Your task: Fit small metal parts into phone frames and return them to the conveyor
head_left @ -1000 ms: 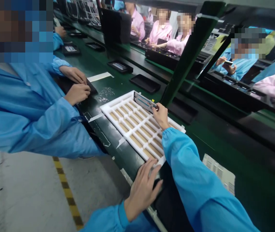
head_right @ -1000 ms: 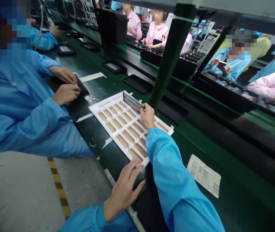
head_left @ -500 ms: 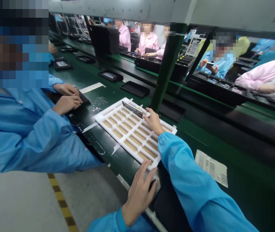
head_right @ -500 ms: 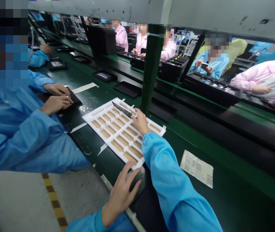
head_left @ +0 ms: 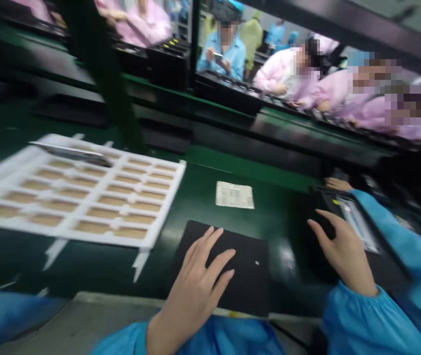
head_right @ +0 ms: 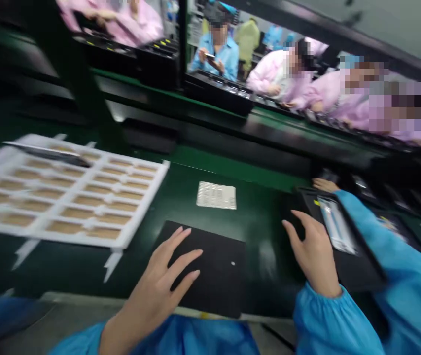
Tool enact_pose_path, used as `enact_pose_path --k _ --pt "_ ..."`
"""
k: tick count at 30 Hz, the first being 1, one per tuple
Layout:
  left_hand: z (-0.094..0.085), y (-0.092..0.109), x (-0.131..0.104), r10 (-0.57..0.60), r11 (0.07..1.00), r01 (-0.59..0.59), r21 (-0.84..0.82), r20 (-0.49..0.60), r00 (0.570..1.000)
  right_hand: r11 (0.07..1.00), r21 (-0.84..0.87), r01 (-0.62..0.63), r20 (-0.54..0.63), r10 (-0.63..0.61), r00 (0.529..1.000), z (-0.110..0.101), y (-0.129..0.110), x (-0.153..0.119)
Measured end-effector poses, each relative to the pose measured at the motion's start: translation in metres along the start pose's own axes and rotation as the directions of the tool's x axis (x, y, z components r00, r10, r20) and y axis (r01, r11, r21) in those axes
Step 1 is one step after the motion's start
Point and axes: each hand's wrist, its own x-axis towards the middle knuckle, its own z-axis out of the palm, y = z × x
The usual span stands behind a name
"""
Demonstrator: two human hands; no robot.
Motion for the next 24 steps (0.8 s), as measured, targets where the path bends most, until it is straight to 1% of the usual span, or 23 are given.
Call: enact_pose_path --k 2,3,4,6,8,10,14,17,19,21,22,23,24 --pt "0.007 0.009 0.014 0.072 0.996 -0.065 -0.064 0.107 0.992 0.979 -0.103 -0.177 -0.093 0.168 0.981 -0.01 0.051 -0.01" --pt "0.01 0.013 0.021 0.102 0.992 -0.089 -0.089 0.152 0.983 0.962 -0.126 -0.242 -0.11 0.229 0.967 -0.013 0.07 -0.013" --pt "0.014 0.017 0.026 0.129 0.988 -0.109 -0.111 0.193 0.973 0.949 -0.136 -0.286 -0.109 0.272 0.956 -0.016 0.084 -0.014" --pt "0.022 0.025 0.036 0.172 0.98 -0.137 -0.144 0.268 0.948 0.938 -0.126 -0.322 -0.096 0.311 0.945 -0.02 0.1 -0.013" --pt "0.028 0.033 0.043 0.197 0.975 -0.148 -0.169 0.329 0.924 0.933 -0.111 -0.343 -0.112 0.331 0.937 -0.025 0.106 -0.01" --pt "0.033 0.039 0.048 0.2 0.973 -0.139 -0.183 0.375 0.905 0.908 -0.139 -0.394 -0.105 0.383 0.918 -0.031 0.109 -0.008" --pt "0.042 0.046 0.055 0.178 0.973 -0.09 -0.211 0.45 0.875 0.844 -0.197 -0.498 0.006 0.509 0.861 -0.036 0.118 -0.006" --pt "0.046 0.05 0.061 0.158 0.967 -0.032 -0.252 0.497 0.853 0.824 -0.16 -0.544 -0.022 0.548 0.837 -0.037 0.127 -0.003" --pt "0.048 0.054 0.064 0.14 0.955 0.026 -0.295 0.529 0.837 0.802 -0.083 -0.592 -0.075 0.587 0.806 -0.041 0.131 -0.002" --pt "0.052 0.059 0.067 0.119 0.928 0.103 -0.359 0.547 0.829 0.772 0.034 -0.634 -0.144 0.632 0.762 -0.046 0.127 -0.005" --pt "0.055 0.062 0.068 0.103 0.902 0.154 -0.402 0.549 0.83 0.765 0.112 -0.635 -0.18 0.644 0.744 -0.049 0.12 -0.009" --pt "0.058 0.066 0.068 0.084 0.862 0.215 -0.459 0.547 0.833 0.767 0.198 -0.61 -0.209 0.641 0.738 -0.052 0.109 -0.014" --pt "0.062 0.071 0.069 0.063 0.799 0.284 -0.53 0.544 0.837 0.779 0.281 -0.56 -0.223 0.621 0.752 -0.053 0.093 -0.021"
